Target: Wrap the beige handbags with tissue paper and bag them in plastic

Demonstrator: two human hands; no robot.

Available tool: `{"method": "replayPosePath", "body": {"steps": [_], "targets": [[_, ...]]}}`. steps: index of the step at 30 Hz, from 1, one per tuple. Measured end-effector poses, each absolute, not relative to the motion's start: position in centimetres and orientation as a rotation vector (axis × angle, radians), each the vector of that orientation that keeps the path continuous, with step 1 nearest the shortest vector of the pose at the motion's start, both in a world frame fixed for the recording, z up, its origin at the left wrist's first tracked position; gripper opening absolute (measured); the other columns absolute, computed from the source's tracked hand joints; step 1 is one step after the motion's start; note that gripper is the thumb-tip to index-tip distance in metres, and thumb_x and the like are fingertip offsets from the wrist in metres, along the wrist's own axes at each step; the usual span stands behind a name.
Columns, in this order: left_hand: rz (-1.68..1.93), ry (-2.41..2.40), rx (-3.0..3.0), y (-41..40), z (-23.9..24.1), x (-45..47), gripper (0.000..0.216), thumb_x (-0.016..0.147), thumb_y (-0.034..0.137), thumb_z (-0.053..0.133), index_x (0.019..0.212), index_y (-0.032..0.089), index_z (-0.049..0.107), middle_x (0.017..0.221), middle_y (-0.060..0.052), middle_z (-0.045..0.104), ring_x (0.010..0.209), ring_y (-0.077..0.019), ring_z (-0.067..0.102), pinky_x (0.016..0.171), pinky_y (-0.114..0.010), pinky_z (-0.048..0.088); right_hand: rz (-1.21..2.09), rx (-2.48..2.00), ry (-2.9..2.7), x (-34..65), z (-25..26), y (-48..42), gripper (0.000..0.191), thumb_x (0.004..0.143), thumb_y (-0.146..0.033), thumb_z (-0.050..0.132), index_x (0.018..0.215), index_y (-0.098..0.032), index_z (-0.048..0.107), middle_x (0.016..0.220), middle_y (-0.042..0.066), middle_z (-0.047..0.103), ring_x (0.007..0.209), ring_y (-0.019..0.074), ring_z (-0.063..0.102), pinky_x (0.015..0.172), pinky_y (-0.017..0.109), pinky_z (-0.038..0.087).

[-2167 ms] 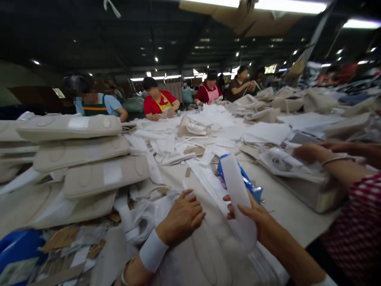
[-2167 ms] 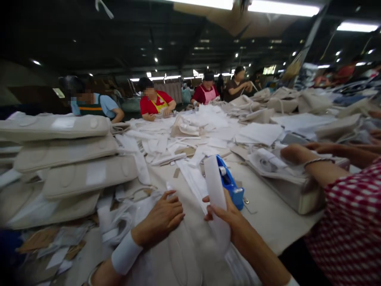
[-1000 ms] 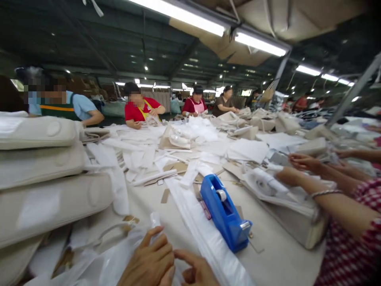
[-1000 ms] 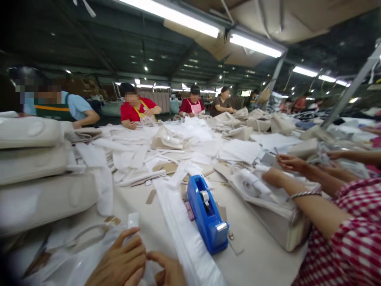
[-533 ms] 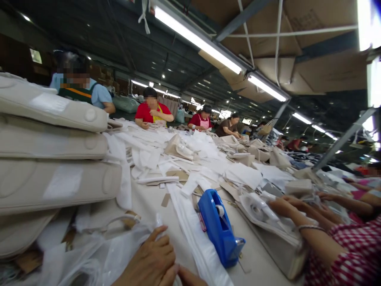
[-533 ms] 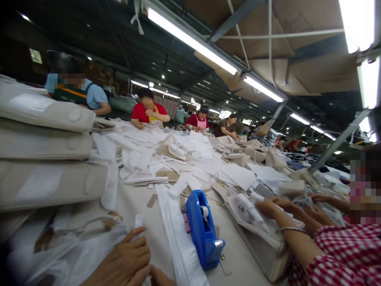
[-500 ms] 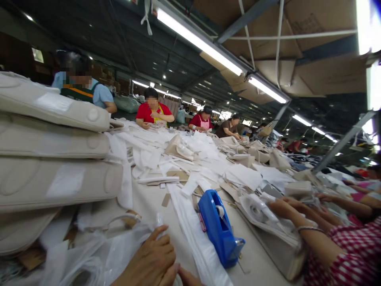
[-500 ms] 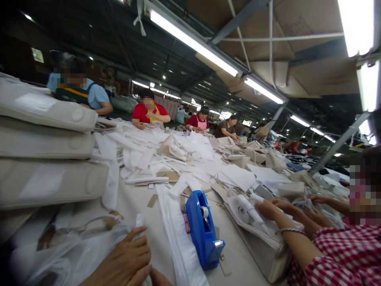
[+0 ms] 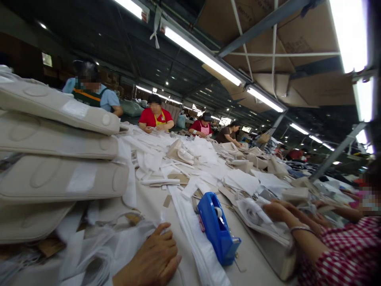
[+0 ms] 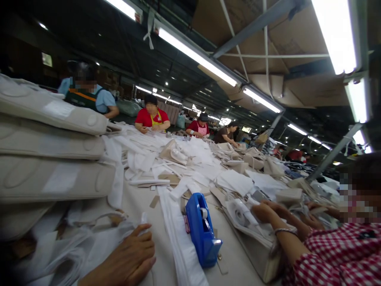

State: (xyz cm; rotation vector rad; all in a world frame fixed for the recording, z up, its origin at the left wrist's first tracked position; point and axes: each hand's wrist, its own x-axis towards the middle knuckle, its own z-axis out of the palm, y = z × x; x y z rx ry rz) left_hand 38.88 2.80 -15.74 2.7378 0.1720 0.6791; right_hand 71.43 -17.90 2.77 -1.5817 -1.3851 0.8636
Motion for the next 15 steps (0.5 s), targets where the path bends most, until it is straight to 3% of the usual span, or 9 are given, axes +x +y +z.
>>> {"method": "replayPosePath", "body": {"steps": [3,6,9,15], "targets": [[0.722,0.12,2.757,2.9,-15.7,38.9,0.023,0.092,0.01,0.045,0.076,0.02,0.057,0.08,0.001,0.064,0.085,-0.0169,0.056,0.115,-0.042,0.024,0.783,-1.598,-1.412,73.3,4.2,-18.0,0.05,0.055,-0.054,0.081,0.101,-0.061,0.063,0.116,0.0,0.062,0.126,0.0459,0.043,0.071,0.053,0.05],[0.804,0.083,2.783,3.2,-15.8,39.1,0.025,0.091,0.008,0.043,0.078,0.021,0.058,0.08,0.0,0.065,0.085,-0.0179,0.056,0.113,-0.042,0.026,0.743,-1.642,-1.404,71.8,3.0,-17.7,0.034,0.078,-0.054,0.069,0.111,-0.045,0.064,0.123,0.003,0.059,0.119,0.0344,0.052,0.083,0.045,0.052],[0.774,0.046,2.824,3.7,-16.0,39.4,0.027,0.092,0.008,0.041,0.075,0.021,0.059,0.077,0.0,0.065,0.081,-0.0181,0.057,0.111,-0.041,0.029,0.757,-1.691,-1.394,67.3,-1.1,-16.4,0.029,0.095,-0.045,0.058,0.118,-0.029,0.061,0.127,0.006,0.057,0.11,0.0244,0.057,0.089,0.037,0.052],[0.653,-0.007,2.89,4.2,-16.0,40.0,0.031,0.093,0.01,0.039,0.074,0.021,0.06,0.074,0.0,0.065,0.079,-0.0186,0.059,0.107,-0.042,0.031,0.903,-1.721,-1.426,56.5,-13.0,-11.9,0.031,0.094,-0.042,0.061,0.11,-0.016,0.063,0.11,0.005,0.063,0.092,0.0206,0.063,0.078,0.036,0.055]]}}
